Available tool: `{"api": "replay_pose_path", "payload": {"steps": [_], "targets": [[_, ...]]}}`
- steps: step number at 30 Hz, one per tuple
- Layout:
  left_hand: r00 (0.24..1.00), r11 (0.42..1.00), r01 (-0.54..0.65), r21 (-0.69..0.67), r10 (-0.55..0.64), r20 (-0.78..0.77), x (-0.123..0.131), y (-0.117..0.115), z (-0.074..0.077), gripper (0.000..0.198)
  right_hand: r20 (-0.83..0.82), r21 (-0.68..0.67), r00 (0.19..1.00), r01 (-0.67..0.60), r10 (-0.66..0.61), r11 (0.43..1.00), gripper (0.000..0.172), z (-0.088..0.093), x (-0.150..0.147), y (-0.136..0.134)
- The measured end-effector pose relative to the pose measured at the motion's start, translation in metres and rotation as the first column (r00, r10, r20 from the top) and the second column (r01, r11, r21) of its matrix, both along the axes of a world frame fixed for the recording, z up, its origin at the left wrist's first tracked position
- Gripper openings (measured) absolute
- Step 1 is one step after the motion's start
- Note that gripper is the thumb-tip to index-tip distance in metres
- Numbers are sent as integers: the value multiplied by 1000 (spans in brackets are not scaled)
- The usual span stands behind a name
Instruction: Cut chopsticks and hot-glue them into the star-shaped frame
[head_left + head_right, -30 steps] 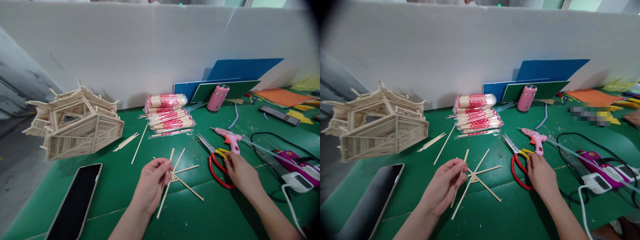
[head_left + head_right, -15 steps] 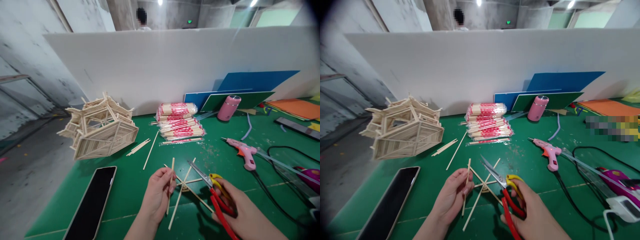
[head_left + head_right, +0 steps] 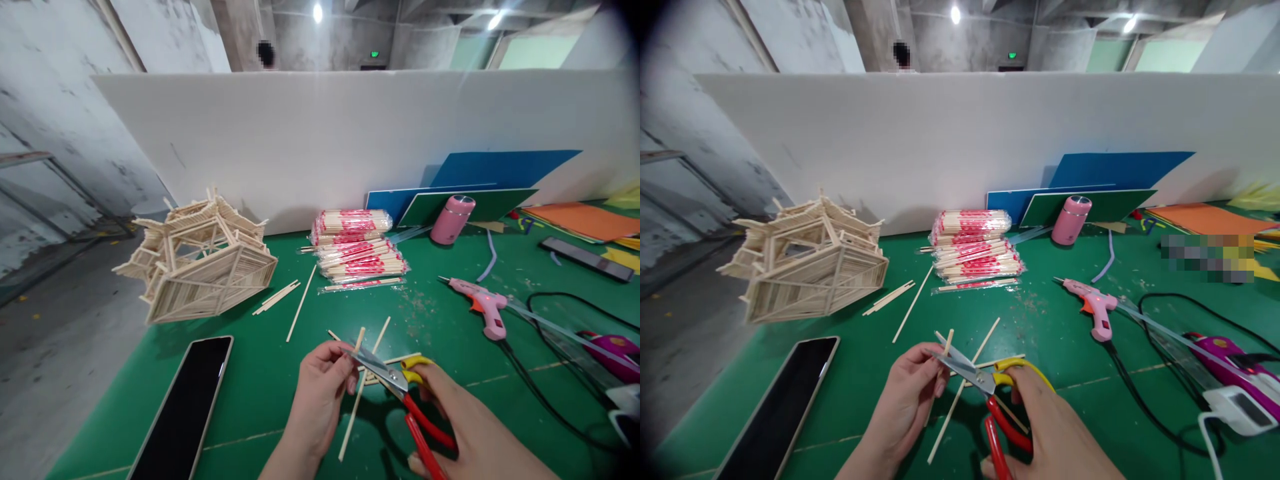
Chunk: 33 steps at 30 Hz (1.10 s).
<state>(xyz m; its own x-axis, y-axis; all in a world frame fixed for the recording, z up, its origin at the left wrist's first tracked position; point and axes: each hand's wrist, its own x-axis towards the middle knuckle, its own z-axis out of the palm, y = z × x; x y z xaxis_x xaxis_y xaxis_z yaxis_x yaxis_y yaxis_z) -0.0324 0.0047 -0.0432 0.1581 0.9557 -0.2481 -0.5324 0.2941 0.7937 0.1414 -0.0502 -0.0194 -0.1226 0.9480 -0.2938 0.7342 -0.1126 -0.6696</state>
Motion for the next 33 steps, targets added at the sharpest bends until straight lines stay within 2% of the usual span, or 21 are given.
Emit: {"api": "replay_pose_path", "payload": {"steps": [9, 14, 20, 33], "targets": [[996, 997, 43, 59, -38, -77, -2, -1, 5, 12, -61, -32, 998, 10, -12, 999, 48, 8, -1, 2], [991, 994, 68, 85, -57, -123, -3, 0, 5, 11, -121, -47, 992, -35, 29, 998, 44, 8, 2, -1], [987, 993, 94, 74, -83, -139, -3, 0, 5, 14, -104, -35, 995, 0, -3, 999, 20, 4, -4, 0], [988, 994, 94, 49, -87, -131, 0, 0, 2, 16, 54, 69, 998, -15, 11, 997, 22, 7, 0, 0]]}}
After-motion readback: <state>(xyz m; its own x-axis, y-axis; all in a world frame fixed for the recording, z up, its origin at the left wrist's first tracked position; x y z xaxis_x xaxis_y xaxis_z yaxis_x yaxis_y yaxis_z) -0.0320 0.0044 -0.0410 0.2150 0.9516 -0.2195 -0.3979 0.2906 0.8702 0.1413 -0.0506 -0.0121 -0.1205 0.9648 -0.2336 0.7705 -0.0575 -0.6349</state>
